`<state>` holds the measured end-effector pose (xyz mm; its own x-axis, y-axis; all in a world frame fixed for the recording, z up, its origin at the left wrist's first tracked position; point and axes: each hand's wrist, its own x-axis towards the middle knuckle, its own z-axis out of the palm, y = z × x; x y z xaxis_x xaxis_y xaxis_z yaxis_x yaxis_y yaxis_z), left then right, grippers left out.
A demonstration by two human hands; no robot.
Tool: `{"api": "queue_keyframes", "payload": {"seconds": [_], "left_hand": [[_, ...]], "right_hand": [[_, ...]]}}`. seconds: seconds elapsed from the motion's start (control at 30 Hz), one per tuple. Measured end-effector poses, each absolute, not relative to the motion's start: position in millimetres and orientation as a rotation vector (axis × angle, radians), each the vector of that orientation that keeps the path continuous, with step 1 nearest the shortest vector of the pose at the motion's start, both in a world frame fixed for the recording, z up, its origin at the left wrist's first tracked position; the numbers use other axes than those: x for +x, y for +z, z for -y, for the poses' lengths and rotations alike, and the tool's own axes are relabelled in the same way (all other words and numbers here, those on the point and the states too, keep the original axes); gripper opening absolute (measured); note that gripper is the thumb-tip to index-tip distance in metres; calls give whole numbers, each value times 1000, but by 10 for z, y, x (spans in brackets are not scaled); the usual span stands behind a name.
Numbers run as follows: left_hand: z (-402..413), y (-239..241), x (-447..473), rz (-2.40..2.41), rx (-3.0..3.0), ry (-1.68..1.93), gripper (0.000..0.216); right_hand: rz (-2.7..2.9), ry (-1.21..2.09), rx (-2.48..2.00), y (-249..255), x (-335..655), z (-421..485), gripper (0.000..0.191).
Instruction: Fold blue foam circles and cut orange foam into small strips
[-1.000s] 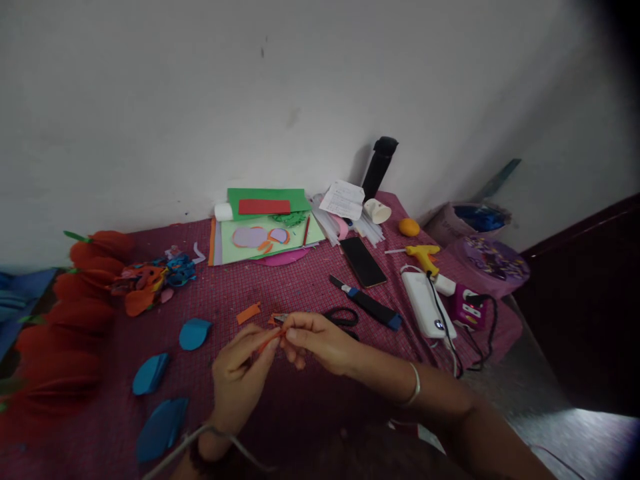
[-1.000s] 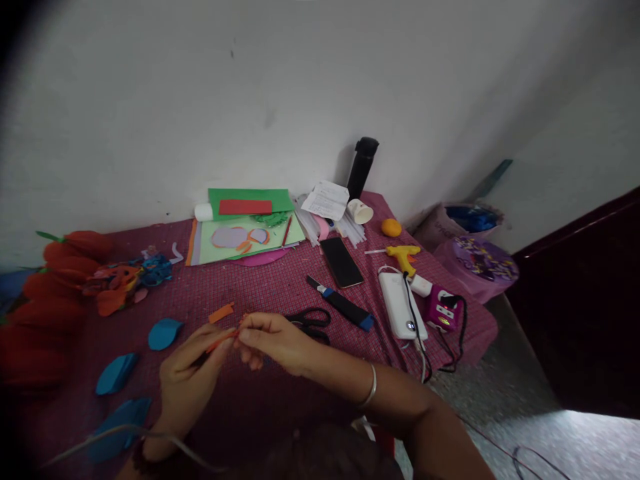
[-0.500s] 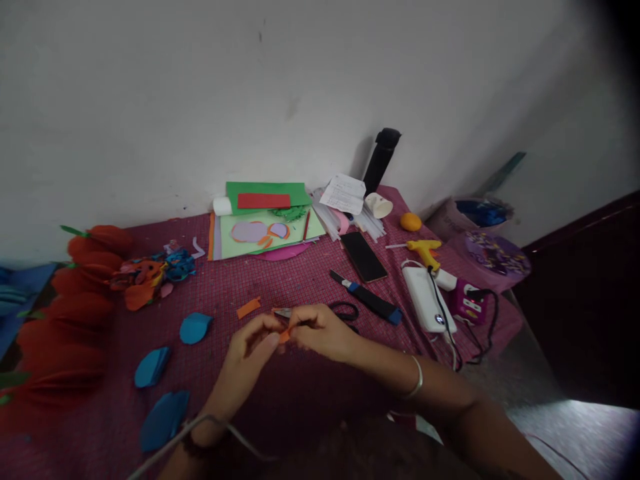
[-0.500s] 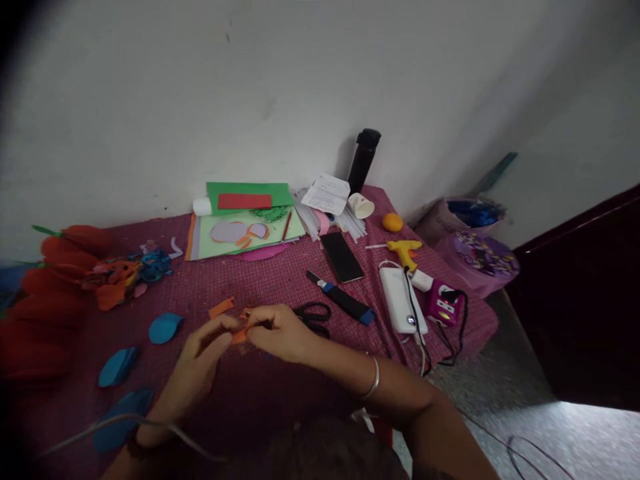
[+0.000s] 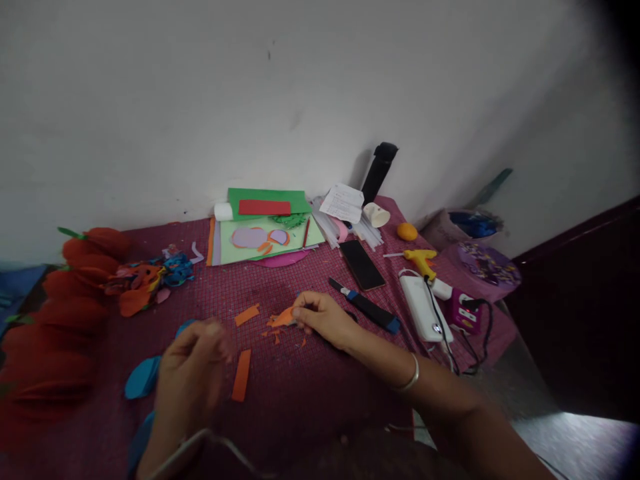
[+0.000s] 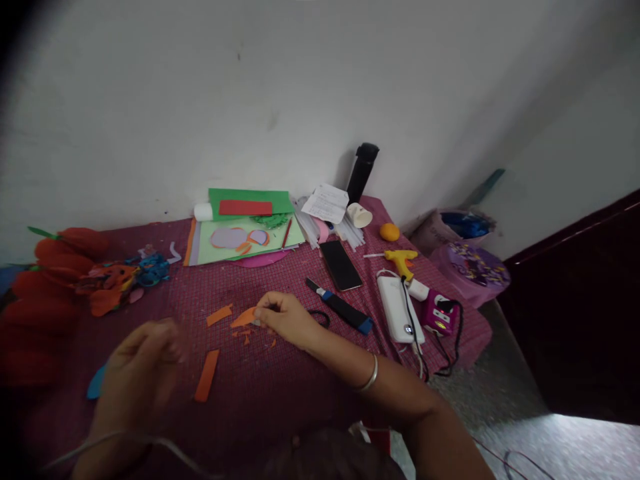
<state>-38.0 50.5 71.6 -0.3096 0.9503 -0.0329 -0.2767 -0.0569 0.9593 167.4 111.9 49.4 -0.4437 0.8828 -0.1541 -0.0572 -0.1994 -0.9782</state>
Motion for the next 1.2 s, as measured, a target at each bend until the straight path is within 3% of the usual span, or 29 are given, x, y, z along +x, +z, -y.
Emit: {"api": "queue_keyframes", "payload": {"seconds": [0.1,0.2,0.3,0.4,0.57,0.7,0.97,1.2], "left_hand": [[-491,685,-517,-1262,791,1585,30],[-471,560,-460,-1374,820,1379,19],[-461,493,-320,-1354,882,1147,27],[-461,480,-248,-1320,873,1115,22],[-434,379,-236,-1354,815,1253,26],[-402,313,-221,-1384,856,1221,26],[-408,583,-561,-1363,435,1747,14],[-458,599,-573,-1333,353,1691,21]], "right_hand": [[1465,1665,-1083,524,1693,-1226,18],[1601,1637,-1099,577,1616,-1258,13],[1768,1611,-1042,622,1489,-1246,11],[1803,1735,-963,623,1402,-1256,14],[1449,1891,-868,529,1361,-1253,43],[1582,1870,-918,472,1304,-1220,28],[1891,1163,-1297,509,1284,-2417,13],[2111,919,-1388,394,1092,-3139,19]]}}
